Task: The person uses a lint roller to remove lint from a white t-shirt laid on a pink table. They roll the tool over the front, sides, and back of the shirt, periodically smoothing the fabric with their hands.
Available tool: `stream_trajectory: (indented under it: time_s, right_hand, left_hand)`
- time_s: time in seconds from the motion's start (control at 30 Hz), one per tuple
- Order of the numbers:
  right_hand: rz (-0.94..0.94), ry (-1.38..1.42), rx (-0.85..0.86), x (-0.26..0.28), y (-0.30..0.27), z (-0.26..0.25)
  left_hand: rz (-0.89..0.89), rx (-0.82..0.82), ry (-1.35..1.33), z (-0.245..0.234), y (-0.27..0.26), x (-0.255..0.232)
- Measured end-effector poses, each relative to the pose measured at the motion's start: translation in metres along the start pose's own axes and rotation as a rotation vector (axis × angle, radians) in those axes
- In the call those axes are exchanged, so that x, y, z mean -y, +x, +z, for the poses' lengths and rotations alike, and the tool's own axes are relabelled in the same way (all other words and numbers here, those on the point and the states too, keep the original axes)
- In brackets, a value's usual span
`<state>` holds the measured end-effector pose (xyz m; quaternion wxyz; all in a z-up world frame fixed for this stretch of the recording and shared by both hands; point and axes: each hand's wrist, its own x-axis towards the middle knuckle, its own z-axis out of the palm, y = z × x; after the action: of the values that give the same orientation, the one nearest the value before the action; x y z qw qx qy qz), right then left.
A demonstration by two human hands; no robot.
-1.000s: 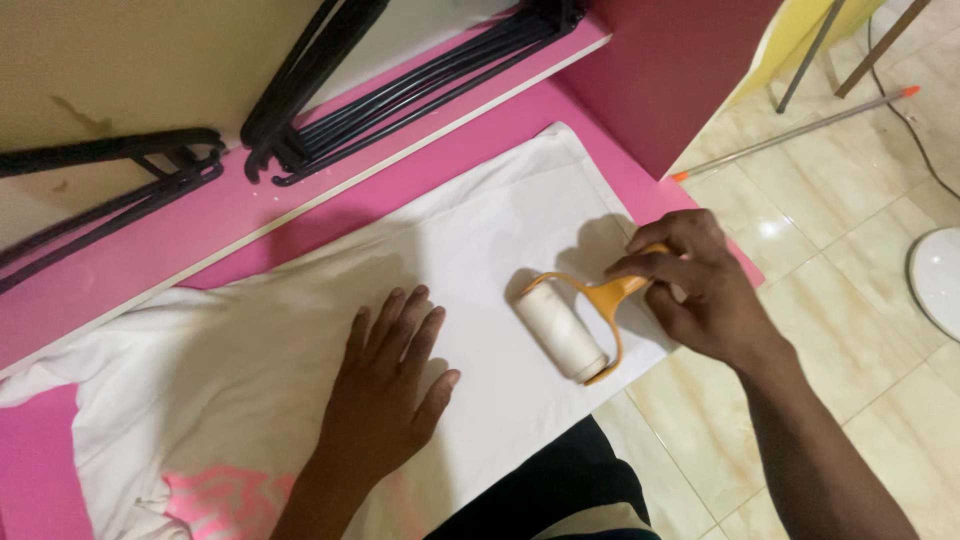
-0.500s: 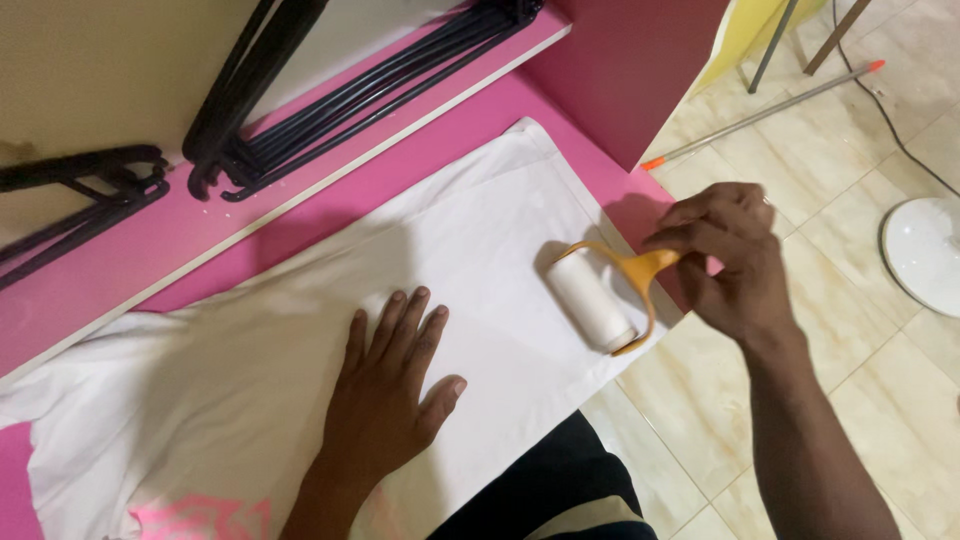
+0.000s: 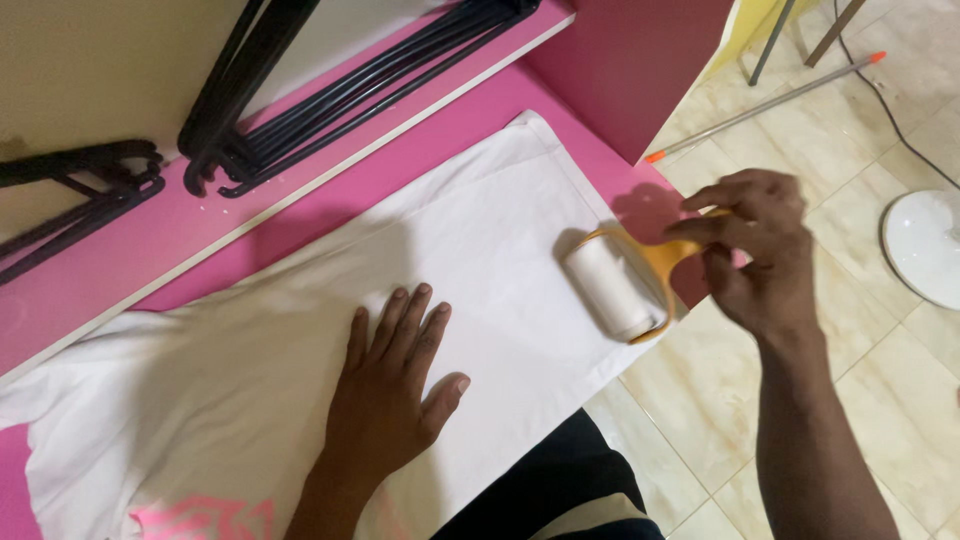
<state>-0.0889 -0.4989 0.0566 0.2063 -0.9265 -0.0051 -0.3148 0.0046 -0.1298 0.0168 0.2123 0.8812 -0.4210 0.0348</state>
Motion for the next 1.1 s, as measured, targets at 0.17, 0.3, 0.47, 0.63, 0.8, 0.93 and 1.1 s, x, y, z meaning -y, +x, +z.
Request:
stream_trajectory:
  time_s: [0.17,0.3,0.47,0.63,0.8,0.93,1.1]
  right_hand:
    - [-0.078,0.267,0.181,0.029,-0.001,0.023]
    - [0.000,0.146,0.080,0.012,0.002,0.008]
    - [0.091,-0.008,-0.056,-0.003,0.003,-0.007]
    - [-0.034,0.174,0.064,0.023,0.002,0.018]
    - [-0.045,0.218,0.123,0.025,0.005,0.018]
    - [0.080,0.022,-0.018,-0.002,0.009,-0.004]
    - [0.054,-0.015,-0.060,-0.001,0.014,0.001]
  left_hand:
    - [-0.001,0.009,-0.003,-0.001,0.001,0.000]
    - [-0.003,0.004,0.008,-0.001,0.000,-0.001]
    - [0.001,-0.011,-0.001,0.000,0.000,0.000]
    - [0.009,-0.009,0.015,0.002,-0.002,0.000]
    - [0.021,-0.029,0.024,0.002,-0.001,-0.001]
    - [0.014,-0.030,0.013,0.002,-0.002,0.000]
    - [0.016,-0.024,0.008,0.001,-0.002,0.000]
